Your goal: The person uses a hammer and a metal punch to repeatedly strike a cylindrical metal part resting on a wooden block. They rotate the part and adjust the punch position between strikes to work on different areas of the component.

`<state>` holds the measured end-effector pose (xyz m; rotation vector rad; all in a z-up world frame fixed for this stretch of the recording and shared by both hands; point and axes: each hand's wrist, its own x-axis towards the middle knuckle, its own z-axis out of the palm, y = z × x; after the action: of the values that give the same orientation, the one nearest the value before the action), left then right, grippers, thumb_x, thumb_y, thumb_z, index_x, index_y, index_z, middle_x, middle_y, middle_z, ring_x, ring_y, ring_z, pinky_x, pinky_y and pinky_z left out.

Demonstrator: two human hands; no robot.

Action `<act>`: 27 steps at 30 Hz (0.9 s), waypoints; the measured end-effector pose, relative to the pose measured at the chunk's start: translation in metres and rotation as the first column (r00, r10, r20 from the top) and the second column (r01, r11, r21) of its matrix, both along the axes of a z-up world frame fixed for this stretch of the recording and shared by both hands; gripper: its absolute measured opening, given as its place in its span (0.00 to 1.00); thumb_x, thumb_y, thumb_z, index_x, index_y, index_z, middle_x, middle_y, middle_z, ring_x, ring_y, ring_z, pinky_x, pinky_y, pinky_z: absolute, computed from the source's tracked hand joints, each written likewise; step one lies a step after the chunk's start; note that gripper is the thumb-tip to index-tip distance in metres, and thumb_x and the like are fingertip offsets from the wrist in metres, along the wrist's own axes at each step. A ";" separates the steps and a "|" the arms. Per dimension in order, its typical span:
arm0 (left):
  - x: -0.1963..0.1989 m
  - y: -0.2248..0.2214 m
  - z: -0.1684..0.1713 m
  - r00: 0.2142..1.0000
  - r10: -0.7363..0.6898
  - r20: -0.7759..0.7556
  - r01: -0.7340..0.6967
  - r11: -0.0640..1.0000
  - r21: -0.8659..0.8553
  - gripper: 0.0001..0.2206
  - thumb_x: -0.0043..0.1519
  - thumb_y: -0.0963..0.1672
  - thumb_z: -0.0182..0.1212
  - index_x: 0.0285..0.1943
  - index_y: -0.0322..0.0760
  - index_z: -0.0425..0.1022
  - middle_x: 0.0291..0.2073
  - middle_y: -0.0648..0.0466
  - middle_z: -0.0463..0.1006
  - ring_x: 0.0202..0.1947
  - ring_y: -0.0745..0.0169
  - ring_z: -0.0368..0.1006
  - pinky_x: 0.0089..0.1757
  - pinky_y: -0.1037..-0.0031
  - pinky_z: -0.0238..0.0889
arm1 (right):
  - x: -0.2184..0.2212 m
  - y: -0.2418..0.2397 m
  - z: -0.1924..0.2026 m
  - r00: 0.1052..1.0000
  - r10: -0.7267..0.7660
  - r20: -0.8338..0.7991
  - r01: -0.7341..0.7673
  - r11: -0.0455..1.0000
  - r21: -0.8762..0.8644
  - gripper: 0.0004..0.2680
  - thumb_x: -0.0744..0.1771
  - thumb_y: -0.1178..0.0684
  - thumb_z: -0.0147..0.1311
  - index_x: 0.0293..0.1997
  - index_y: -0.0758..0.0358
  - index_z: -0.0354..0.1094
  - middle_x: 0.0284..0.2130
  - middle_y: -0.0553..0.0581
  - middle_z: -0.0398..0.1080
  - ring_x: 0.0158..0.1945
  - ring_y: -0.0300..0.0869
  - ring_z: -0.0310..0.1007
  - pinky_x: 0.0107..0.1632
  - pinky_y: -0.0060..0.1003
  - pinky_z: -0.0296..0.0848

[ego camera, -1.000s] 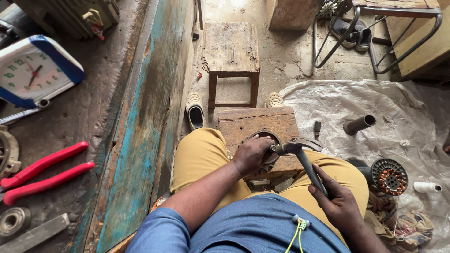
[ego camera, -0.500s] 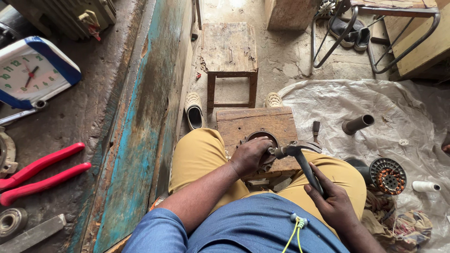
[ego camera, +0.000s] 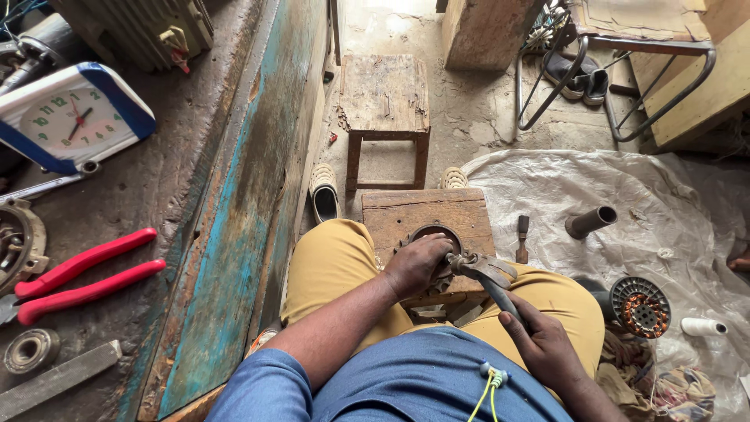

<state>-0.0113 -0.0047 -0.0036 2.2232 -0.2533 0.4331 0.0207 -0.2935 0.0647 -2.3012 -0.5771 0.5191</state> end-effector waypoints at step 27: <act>0.001 0.004 -0.004 0.998 -0.038 -0.053 0.036 0.999 -0.039 0.13 0.63 0.42 0.63 0.56 0.38 0.72 0.55 0.46 0.78 0.62 0.45 0.73 0.60 0.63 0.67 | 0.021 -0.008 -0.012 0.923 0.137 0.359 -0.184 0.978 0.099 0.13 0.64 0.49 0.60 0.51 0.63 0.72 0.23 0.57 0.74 0.24 0.43 0.76 0.31 0.38 0.72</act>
<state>-0.0107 -0.0011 -0.0078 2.1864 -0.2552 0.3549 0.0412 -0.3012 0.0523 -2.2432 -0.9505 0.1349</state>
